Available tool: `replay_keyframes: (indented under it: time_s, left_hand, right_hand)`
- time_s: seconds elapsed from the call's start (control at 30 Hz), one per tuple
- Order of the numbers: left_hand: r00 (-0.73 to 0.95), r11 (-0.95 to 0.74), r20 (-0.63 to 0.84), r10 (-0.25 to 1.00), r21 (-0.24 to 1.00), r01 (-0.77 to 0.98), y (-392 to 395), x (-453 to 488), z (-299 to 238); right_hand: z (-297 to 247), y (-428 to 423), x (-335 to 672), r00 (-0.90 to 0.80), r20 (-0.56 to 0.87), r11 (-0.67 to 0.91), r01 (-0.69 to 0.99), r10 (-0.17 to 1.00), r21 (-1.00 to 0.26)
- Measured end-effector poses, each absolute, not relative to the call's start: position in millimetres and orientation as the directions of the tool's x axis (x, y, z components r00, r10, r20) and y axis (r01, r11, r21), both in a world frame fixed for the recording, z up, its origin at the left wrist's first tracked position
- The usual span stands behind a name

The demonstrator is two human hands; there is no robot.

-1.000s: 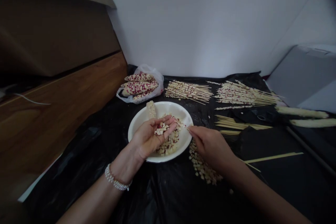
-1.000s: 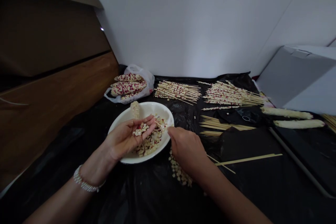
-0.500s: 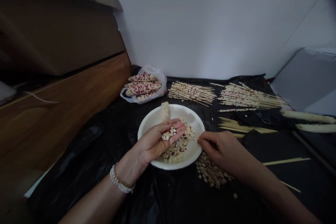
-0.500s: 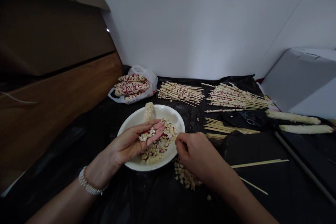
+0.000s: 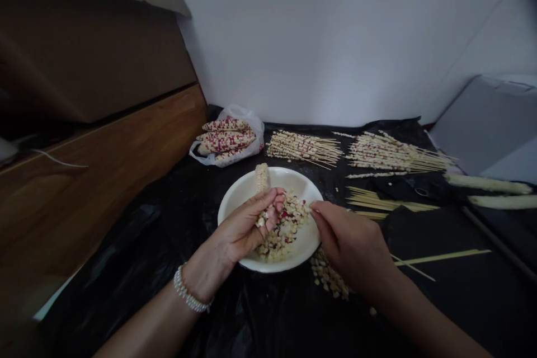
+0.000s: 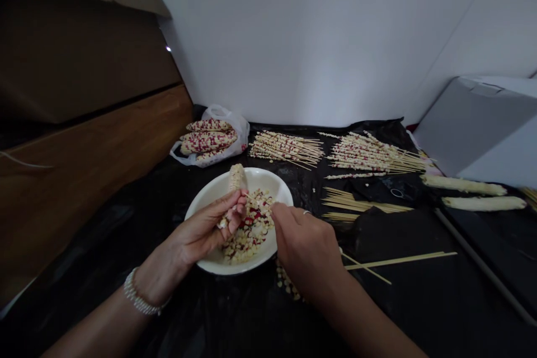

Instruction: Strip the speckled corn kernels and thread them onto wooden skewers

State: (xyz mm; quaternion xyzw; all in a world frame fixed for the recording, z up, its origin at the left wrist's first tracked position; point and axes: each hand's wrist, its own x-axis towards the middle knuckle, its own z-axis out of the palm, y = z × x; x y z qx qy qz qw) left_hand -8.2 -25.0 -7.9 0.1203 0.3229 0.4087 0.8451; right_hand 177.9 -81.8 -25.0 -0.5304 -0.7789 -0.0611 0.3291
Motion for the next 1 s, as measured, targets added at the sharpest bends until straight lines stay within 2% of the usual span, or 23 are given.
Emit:
replay_keyframes:
  time_s: [0.1,0.2,0.27,0.37,0.4,0.47,0.67,0.87,1.0]
  left_hand:
    - [0.493,0.634,-0.398,0.774,0.472,-0.613,-25.2,-11.2,-8.3]
    - [0.555,0.665,-0.367,0.746,0.447,-0.598,-23.3,-15.7,-5.7]
    - [0.571,0.671,-0.356,0.740,0.451,-0.588,-21.6,-18.8,-3.0]
    - [0.564,0.660,-0.348,0.749,0.478,-0.580,-20.1,-21.5,1.3]
    - [0.569,0.659,-0.343,0.748,0.487,-0.573,-20.1,-22.0,2.5]
    - [0.588,0.660,-0.323,0.741,0.509,-0.552,-20.5,-22.9,4.9]
    - [0.623,0.618,-0.234,0.746,0.592,-0.518,-21.0,-30.2,10.9]
    - [0.628,0.628,-0.235,0.742,0.571,-0.528,-23.8,-29.4,10.3]
    - [0.646,0.655,-0.254,0.720,0.558,-0.510,-24.0,-25.2,7.3]
  right_hand:
    - [-29.8,-82.1,178.6,-0.262,0.646,0.416,0.904,0.717,-0.096]
    - [-33.9,-77.6,181.4,-0.223,0.560,0.286,0.958,0.798,-0.025]
    - [-36.1,-72.1,183.4,-0.153,0.433,0.202,0.977,0.889,-0.069]
    - [-37.5,-62.0,188.4,-0.116,0.252,0.195,0.929,0.961,-0.313]
    - [-37.3,-58.9,191.1,-0.129,0.222,0.210,0.896,0.966,-0.392]
    - [-35.9,-54.1,198.5,-0.141,0.200,0.220,0.860,0.970,-0.461]
    - [-26.1,-50.5,230.7,-0.142,0.175,0.208,0.863,0.974,-0.460]
    - [-15.9,-58.7,243.7,-0.238,0.158,0.283,0.861,0.958,-0.423]
    - [-20.5,-60.9,241.4,-0.218,0.167,0.267,0.885,0.961,-0.382]
